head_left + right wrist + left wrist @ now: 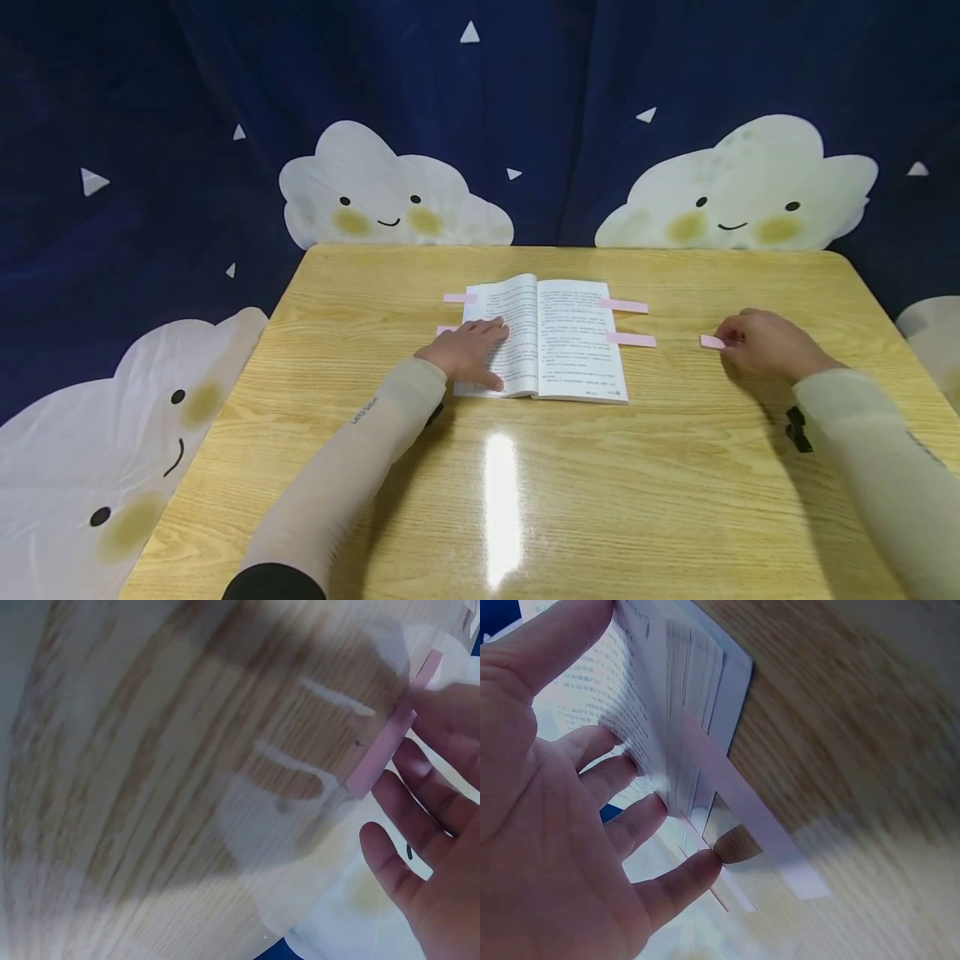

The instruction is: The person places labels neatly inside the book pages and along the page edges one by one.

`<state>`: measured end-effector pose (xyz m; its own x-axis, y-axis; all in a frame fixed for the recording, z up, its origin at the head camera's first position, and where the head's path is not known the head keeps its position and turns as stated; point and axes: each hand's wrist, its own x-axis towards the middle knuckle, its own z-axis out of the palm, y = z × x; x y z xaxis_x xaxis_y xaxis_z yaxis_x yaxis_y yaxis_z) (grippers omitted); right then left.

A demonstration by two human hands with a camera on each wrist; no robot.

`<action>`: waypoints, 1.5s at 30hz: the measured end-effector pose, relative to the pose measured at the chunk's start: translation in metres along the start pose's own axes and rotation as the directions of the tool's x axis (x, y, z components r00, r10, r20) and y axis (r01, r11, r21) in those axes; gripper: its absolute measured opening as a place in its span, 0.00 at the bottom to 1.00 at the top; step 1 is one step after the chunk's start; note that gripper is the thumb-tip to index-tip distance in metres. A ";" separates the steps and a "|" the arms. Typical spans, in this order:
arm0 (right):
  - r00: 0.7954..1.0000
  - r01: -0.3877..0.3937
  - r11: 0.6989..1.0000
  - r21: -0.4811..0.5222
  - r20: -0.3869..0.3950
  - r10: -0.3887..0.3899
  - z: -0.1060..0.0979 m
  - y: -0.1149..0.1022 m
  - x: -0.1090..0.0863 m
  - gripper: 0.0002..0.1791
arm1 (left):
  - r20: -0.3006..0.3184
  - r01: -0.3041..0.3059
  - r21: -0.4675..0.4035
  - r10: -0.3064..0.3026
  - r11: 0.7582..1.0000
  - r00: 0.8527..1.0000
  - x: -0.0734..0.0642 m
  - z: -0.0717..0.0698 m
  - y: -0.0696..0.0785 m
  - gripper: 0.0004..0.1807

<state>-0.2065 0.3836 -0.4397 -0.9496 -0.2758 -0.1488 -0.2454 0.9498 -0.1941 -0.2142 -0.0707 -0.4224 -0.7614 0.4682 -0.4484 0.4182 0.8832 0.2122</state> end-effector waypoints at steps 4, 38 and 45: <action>1.000 0.015 1.000 0.002 -0.001 -0.015 0.000 0.002 -0.001 0.12 | -0.001 0.003 0.005 -0.003 1.000 1.000 0.001 -0.001 0.000 0.52; 0.993 -0.103 0.982 0.156 0.074 0.092 -0.014 -0.004 0.003 0.21 | 0.014 -0.001 0.012 0.001 1.000 1.000 0.001 0.000 0.000 0.51; 0.985 -0.144 0.973 0.183 0.122 0.123 -0.019 0.004 0.005 0.27 | 0.009 0.006 0.019 -0.006 1.000 1.000 0.001 -0.001 0.000 0.51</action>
<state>-0.2157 0.3887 -0.4228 -0.9418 -0.1731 -0.2883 -0.0666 0.9363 -0.3447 -0.2152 -0.0700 -0.4220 -0.7595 0.4624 -0.4576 0.4227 0.8854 0.1932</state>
